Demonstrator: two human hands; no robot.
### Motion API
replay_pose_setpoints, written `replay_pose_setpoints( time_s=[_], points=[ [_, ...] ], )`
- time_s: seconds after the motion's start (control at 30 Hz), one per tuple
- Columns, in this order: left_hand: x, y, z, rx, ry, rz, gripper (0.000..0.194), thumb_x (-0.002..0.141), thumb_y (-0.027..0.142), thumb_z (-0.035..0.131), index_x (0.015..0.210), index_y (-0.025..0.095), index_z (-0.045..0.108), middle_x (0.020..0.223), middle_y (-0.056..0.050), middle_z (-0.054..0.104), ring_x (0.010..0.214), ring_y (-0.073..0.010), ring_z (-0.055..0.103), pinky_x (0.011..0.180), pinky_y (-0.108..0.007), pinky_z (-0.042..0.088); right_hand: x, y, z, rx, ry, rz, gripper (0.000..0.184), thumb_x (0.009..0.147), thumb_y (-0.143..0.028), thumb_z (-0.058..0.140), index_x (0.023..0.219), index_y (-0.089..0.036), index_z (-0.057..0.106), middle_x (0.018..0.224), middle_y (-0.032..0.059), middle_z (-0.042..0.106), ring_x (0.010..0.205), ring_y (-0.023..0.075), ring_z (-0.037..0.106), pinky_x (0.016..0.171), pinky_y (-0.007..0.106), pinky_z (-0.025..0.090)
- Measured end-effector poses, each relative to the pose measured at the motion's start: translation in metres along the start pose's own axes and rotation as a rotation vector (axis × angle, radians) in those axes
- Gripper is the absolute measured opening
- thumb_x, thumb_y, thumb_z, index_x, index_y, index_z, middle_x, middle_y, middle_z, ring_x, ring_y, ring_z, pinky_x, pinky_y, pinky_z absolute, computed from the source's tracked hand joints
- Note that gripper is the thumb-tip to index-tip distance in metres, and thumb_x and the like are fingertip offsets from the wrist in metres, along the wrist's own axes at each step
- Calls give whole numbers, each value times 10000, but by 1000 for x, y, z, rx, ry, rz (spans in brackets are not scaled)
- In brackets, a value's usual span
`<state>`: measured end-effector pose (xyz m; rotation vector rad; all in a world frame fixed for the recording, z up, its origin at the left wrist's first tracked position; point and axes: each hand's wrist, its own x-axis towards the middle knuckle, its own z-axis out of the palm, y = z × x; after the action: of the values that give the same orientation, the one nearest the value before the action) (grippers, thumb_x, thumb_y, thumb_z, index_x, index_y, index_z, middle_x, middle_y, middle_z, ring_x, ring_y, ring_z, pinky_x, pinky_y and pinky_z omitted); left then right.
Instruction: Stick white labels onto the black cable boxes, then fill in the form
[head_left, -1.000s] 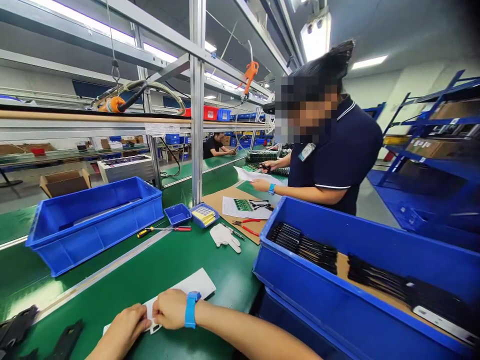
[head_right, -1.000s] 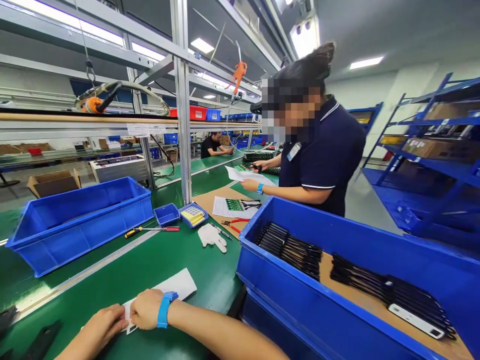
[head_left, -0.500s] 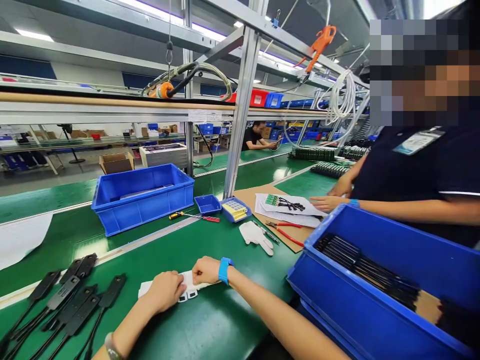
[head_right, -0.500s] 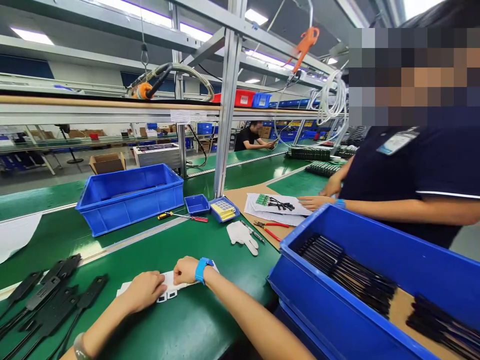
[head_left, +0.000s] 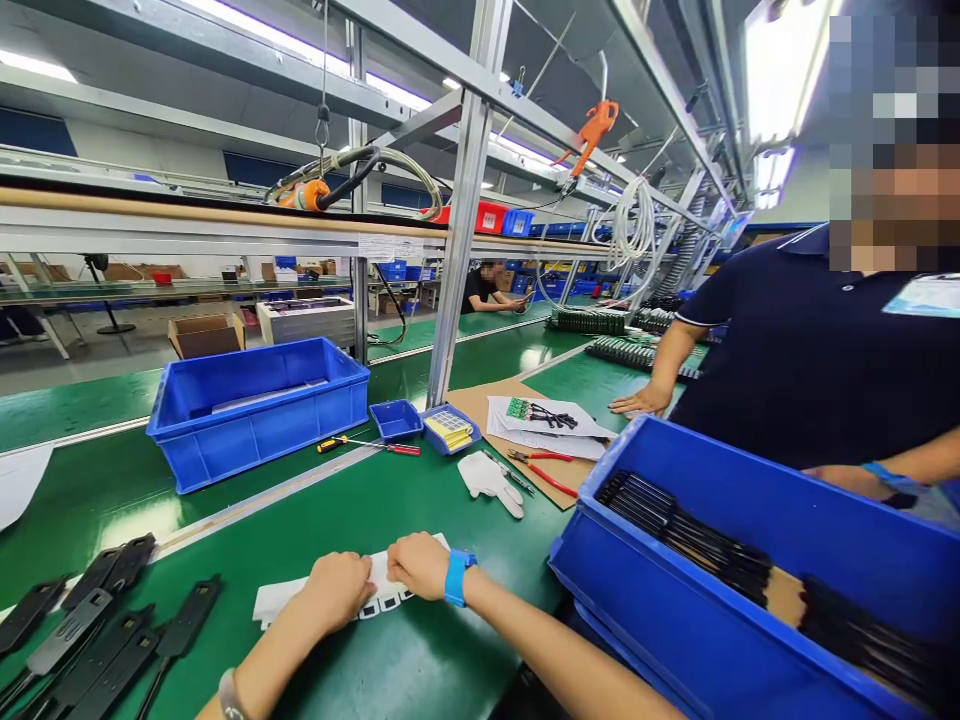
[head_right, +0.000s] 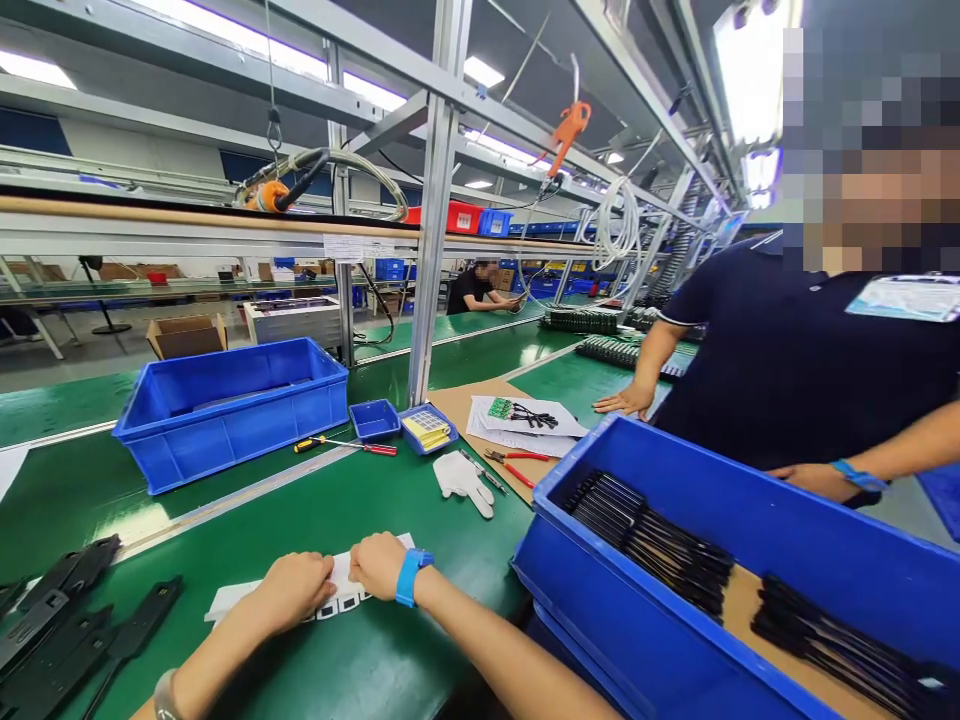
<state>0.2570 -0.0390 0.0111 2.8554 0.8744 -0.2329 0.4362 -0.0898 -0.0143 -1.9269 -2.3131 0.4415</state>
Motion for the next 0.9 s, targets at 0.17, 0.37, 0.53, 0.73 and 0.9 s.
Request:
replay_pose_setpoints(
  time_s=[0.17,0.37,0.53,0.73,0.9],
  points=[
    [13,9,1,-9,25,15,396,926,394,406,1025,131,685,1030,-157,691,949,-364,663,827,-519,529,-1,15,-13,69,-99,-44,175,877,-295,632,995,-194,713,919,8,723,816,142,652,675,195,425],
    [19,1,4,-28,22,5,383,906,426,443,956,161,715,1002,-153,708,961,-383,662,804,-531,527,-5,32,-21,105,-76,73,157,818,-270,704,932,-168,737,892,26,728,810,149,658,678,194,431],
    [21,3,5,-36,41,-16,421,927,455,409,924,168,717,991,-149,713,952,-385,663,798,-534,518,-7,49,-23,142,-168,-8,179,807,-273,727,964,-186,725,890,-9,717,795,110,645,655,153,432],
    [23,1,10,-49,57,-37,370,919,410,429,885,178,716,972,-141,723,949,-371,671,790,-492,517,-16,59,-22,57,-52,42,134,865,-228,639,955,-149,699,968,66,699,882,181,635,723,228,416],
    [23,5,14,-64,61,-75,372,920,406,420,864,186,714,943,-152,727,932,-369,676,759,-456,511,-24,60,-25,84,-72,18,189,850,-291,686,998,-174,674,988,31,698,889,154,629,721,199,398]
  ],
)
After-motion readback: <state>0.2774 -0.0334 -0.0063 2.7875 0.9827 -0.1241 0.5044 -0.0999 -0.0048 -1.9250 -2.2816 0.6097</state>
